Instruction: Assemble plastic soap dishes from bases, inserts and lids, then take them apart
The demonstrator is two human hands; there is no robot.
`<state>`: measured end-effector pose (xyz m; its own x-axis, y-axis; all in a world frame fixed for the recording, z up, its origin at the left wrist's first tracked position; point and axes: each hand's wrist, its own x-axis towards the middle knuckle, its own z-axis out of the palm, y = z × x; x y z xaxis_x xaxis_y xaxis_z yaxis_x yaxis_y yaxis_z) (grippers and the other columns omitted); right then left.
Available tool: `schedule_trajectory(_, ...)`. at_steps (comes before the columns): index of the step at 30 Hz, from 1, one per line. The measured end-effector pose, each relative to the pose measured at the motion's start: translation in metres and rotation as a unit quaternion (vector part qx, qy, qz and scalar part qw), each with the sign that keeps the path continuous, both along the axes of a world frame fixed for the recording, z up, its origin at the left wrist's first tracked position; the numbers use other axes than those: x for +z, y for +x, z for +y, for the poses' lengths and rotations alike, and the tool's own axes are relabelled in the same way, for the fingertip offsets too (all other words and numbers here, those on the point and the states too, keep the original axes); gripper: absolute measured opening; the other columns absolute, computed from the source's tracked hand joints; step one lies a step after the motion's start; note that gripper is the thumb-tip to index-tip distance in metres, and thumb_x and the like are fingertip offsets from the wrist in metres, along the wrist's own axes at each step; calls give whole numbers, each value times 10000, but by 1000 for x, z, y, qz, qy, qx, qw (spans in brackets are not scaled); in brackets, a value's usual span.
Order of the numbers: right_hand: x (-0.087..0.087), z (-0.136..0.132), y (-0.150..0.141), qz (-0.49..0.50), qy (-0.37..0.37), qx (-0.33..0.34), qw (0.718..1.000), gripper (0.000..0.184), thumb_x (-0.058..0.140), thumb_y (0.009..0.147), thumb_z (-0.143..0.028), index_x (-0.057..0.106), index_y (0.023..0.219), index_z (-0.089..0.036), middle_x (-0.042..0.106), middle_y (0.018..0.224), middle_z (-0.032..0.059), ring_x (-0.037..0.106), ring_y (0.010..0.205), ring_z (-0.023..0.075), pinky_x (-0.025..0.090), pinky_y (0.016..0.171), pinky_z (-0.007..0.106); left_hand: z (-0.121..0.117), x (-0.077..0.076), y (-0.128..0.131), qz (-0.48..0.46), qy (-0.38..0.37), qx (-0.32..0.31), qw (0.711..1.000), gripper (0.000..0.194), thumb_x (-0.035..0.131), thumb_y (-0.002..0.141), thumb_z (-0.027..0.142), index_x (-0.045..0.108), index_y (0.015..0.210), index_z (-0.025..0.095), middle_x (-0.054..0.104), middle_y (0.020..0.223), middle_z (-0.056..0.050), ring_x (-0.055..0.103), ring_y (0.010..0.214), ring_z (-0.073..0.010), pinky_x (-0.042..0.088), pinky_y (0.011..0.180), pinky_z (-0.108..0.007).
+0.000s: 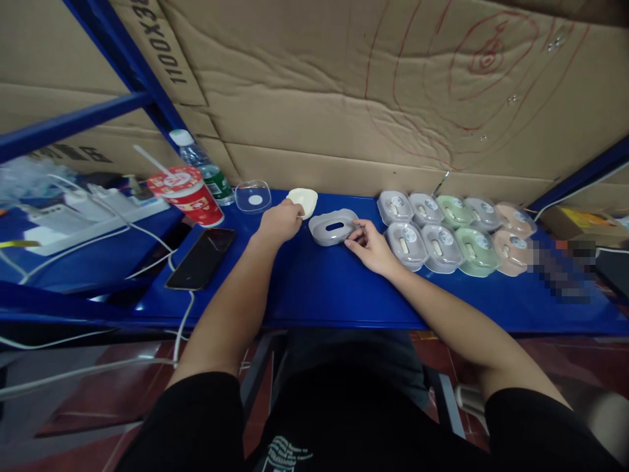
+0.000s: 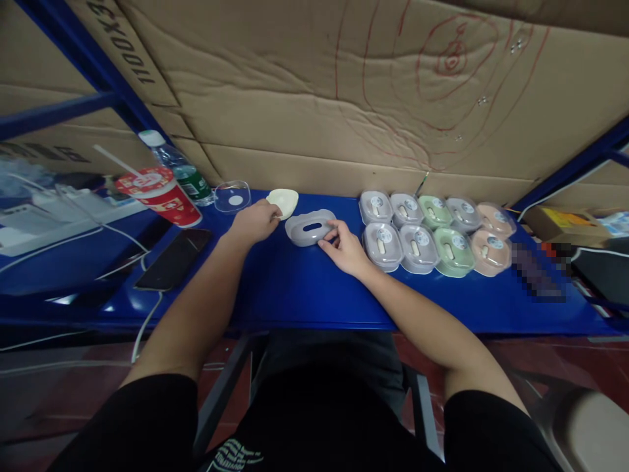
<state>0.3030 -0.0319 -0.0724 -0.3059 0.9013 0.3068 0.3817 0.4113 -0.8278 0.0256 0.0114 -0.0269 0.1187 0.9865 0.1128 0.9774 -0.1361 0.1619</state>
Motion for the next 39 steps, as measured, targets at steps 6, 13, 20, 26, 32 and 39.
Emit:
schedule_trajectory(6,8,-8,-1,-42,71,11,997,348,684,935,-382,642,1242,-224,738,1014,52,644,707,170,556,710,357,5,1,-9,-81,18,119,989,517,726,900,499,700,1340,228,592,1417,-152,651,1259,-359,524,1084,-463)
schedule_trajectory(13,10,-15,0,-74,153,40,985,262,645,983,-353,676,1212,-228,752,932,31,660,710,171,554,718,335,14,-2,-26,-127,-6,231,965,856,579,894,751,553,1519,167,550,1512,-230,601,1338,-440,491,1116,-554)
schedule_trajectory(20,22,-23,0,-149,174,42,972,320,607,1013,-343,660,1309,-231,787,996,42,722,789,194,568,773,345,20,-9,-34,-115,-21,226,967,750,558,931,660,565,1524,201,577,1505,-214,615,1331,-415,512,1086,-532)
schedule_trajectory(26,43,-12,-27,-286,140,69,946,507,648,1005,-431,590,1476,-252,806,971,46,768,938,277,577,828,397,21,-10,-38,-126,-14,208,970,631,642,905,595,667,1411,218,623,1450,-224,653,1264,-415,538,1026,-540)
schedule_trajectory(32,43,7,-49,-404,150,8,902,434,665,975,-589,753,1251,-266,819,1088,88,761,1036,312,574,831,385,20,-8,-39,-134,-9,193,972,518,690,903,533,710,1329,240,663,1394,-200,663,1238,-393,546,1014,-525)
schedule_trajectory(39,25,10,-25,-361,148,-55,919,291,518,1074,-358,770,1192,-273,809,1195,67,761,1092,284,562,896,374,13,-9,-14,-86,11,66,994,467,662,945,466,719,1349,240,603,1455,-166,672,1249,-349,532,1060,-446)
